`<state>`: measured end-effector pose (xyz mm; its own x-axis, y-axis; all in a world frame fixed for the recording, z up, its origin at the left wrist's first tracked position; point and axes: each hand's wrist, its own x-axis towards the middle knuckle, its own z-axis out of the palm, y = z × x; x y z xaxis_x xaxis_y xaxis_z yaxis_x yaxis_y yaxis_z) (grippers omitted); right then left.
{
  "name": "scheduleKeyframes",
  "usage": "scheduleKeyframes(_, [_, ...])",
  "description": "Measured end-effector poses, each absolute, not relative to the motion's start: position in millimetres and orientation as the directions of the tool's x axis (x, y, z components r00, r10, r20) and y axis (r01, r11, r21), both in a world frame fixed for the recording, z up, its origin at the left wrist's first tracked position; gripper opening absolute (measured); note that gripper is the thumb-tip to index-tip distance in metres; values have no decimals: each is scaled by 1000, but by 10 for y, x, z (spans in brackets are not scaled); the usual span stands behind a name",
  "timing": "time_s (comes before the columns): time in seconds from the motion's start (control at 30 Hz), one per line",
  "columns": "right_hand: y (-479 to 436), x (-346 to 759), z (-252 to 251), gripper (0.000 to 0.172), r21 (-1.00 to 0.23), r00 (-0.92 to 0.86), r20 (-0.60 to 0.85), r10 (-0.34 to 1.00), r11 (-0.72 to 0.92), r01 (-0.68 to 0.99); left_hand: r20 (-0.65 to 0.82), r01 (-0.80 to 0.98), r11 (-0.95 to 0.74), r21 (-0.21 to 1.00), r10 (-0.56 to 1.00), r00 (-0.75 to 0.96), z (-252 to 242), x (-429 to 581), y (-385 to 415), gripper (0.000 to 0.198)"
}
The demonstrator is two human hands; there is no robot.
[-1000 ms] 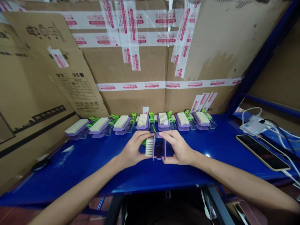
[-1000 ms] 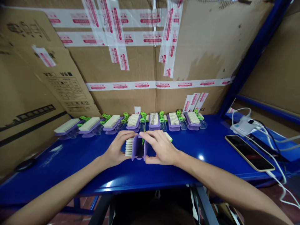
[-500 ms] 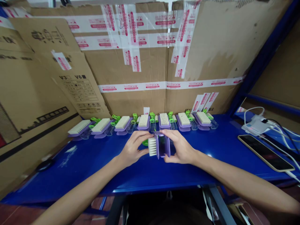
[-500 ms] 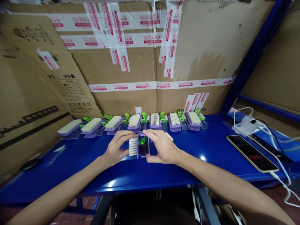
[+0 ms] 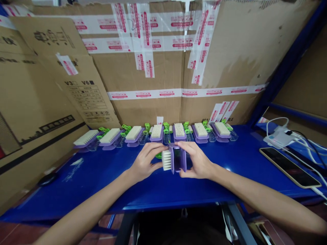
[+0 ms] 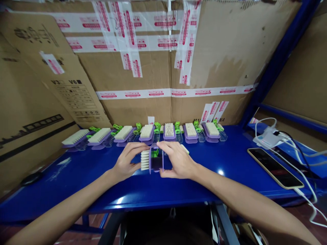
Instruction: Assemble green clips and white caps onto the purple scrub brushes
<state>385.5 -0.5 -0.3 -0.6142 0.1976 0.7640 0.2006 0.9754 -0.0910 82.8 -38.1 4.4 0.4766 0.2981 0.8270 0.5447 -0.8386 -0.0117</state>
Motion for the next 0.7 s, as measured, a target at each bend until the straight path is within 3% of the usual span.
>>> scheduleKeyframes(0.13, [18, 3872, -40, 110, -112, -606, 770, 198, 978, 177, 821, 501, -864, 44, 317, 475, 51, 835, -393, 48])
scheduleKeyframes(0.27, [13, 3887, -43, 113, -132, -636, 746, 196, 980, 148, 802, 400, -901, 170, 362, 475, 43, 858, -380, 93])
scheduleKeyframes(0.33, [-4, 3886, -22, 113, -133, -651, 738, 179, 984, 119, 784, 365, -910, 197, 369, 499, 41, 864, -371, 105])
scheduleKeyframes(0.53, [-28, 3854, -5, 111, -144, -600, 779, 183, 983, 113, 745, 397, -882, 255, 441, 501, 26, 839, -415, 89])
scheduleKeyframes(0.63, [-25, 3843, -7, 116, -205, -554, 788, 269, 963, 176, 696, 443, -773, 454, 618, 366, -5, 849, -465, 82])
scheduleKeyframes(0.7, [-27, 3839, 15, 108, -238, -509, 801, 315, 948, 211, 630, 398, -671, 625, 735, 250, -20, 874, -486, 82])
